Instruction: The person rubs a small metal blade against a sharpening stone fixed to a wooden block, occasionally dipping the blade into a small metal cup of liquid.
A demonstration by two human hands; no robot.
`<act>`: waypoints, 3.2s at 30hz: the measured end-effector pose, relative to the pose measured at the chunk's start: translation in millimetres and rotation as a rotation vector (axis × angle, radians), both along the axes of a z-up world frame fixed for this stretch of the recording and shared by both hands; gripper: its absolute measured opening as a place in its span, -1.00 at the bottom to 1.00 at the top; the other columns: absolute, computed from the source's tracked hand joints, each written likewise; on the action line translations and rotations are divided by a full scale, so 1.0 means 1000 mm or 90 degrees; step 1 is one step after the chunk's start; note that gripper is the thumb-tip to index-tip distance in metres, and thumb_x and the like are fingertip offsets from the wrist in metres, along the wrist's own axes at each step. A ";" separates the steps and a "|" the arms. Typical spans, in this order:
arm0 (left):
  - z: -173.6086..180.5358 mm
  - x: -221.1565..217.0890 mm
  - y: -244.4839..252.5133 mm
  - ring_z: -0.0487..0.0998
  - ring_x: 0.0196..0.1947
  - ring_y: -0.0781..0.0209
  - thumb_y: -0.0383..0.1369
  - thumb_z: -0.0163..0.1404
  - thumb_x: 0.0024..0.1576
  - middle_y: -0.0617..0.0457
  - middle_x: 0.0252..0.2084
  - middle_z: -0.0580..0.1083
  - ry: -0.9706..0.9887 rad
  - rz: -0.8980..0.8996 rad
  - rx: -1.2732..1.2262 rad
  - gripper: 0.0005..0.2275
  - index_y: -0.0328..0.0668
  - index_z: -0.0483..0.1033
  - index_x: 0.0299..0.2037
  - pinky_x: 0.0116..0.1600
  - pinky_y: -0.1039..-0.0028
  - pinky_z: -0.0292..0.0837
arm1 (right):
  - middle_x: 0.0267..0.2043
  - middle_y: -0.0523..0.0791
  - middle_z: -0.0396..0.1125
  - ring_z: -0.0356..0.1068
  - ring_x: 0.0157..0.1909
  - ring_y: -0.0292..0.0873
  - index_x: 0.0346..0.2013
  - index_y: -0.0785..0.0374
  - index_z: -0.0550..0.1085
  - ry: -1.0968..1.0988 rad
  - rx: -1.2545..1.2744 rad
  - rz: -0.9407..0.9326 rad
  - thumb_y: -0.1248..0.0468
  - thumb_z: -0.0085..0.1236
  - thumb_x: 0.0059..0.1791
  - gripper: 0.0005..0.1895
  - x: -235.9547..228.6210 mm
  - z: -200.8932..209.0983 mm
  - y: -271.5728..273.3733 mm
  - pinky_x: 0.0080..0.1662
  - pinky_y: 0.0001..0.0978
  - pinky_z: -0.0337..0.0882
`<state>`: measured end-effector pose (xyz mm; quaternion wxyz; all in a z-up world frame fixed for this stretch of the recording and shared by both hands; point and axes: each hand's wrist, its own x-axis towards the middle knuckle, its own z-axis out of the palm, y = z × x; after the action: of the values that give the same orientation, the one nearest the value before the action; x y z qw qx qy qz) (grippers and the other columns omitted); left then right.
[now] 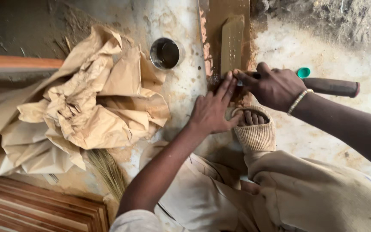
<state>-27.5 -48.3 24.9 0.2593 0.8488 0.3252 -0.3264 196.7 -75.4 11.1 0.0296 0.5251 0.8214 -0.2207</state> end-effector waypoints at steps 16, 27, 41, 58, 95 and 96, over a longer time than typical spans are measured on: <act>-0.007 0.015 -0.001 0.32 -0.51 0.17 0.40 -0.23 0.08 -0.23 0.58 -0.28 -0.088 -0.002 0.076 0.01 -0.15 -0.46 0.47 -0.57 0.49 0.31 | -0.01 0.34 0.34 0.21 -0.74 -0.33 0.38 -0.29 0.36 0.004 0.077 -0.003 0.04 -0.12 0.15 -0.53 0.014 0.007 0.001 -0.76 -0.46 0.23; 0.000 0.005 -0.009 0.40 -0.69 0.16 0.30 -0.15 0.06 -0.24 0.58 -0.21 -0.058 0.004 0.057 -0.03 -0.15 -0.35 0.47 -0.62 0.49 0.33 | -0.18 0.14 0.34 0.24 -0.72 -0.28 0.49 -0.29 0.27 0.028 -0.001 -0.012 0.08 -0.26 0.25 -0.52 0.006 0.006 -0.013 -0.74 -0.45 0.27; -0.002 0.013 0.005 0.39 -0.51 0.11 0.31 -0.15 0.05 -0.23 0.59 -0.23 -0.050 -0.011 0.047 -0.04 -0.16 -0.34 0.45 -0.52 0.41 0.40 | -0.25 0.21 0.41 0.16 -0.72 -0.29 0.28 -0.14 0.46 0.100 0.194 0.028 0.11 -0.15 0.20 -0.63 0.010 0.009 0.010 -0.75 -0.48 0.13; -0.020 0.028 0.025 0.35 -0.52 0.16 0.22 -0.05 0.04 -0.26 0.57 -0.31 -0.039 0.018 0.053 0.03 -0.21 -0.41 0.50 -0.47 0.45 0.38 | -0.24 0.07 0.39 0.21 -0.69 -0.32 0.31 -0.31 0.41 -0.045 0.167 0.010 0.06 -0.17 0.21 -0.62 0.024 -0.002 0.023 -0.71 -0.47 0.22; -0.008 0.028 0.069 0.48 -0.12 0.05 0.19 -0.04 0.06 0.15 0.59 -0.45 -0.017 0.023 0.084 -0.02 -0.01 -0.40 0.53 -0.22 0.38 0.44 | 0.03 0.02 0.30 0.48 -0.10 0.06 0.36 -0.16 0.40 0.024 0.089 -0.044 -0.11 0.09 0.09 -0.46 0.031 -0.014 0.058 -0.32 -0.06 0.53; -0.009 0.028 0.067 0.48 -0.12 0.05 0.19 -0.05 0.08 0.17 0.59 -0.44 -0.007 0.025 0.079 -0.03 0.02 -0.40 0.54 -0.20 0.38 0.45 | 0.03 0.02 0.30 0.48 -0.10 0.06 0.36 -0.16 0.40 0.024 0.084 -0.049 -0.11 0.09 0.09 -0.46 0.031 -0.015 0.056 -0.32 -0.06 0.53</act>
<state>0.6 18.6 15.4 0.2143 0.8583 0.3603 -0.2961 227.7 -19.8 -3.4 -0.0289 0.5532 0.8135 -0.1770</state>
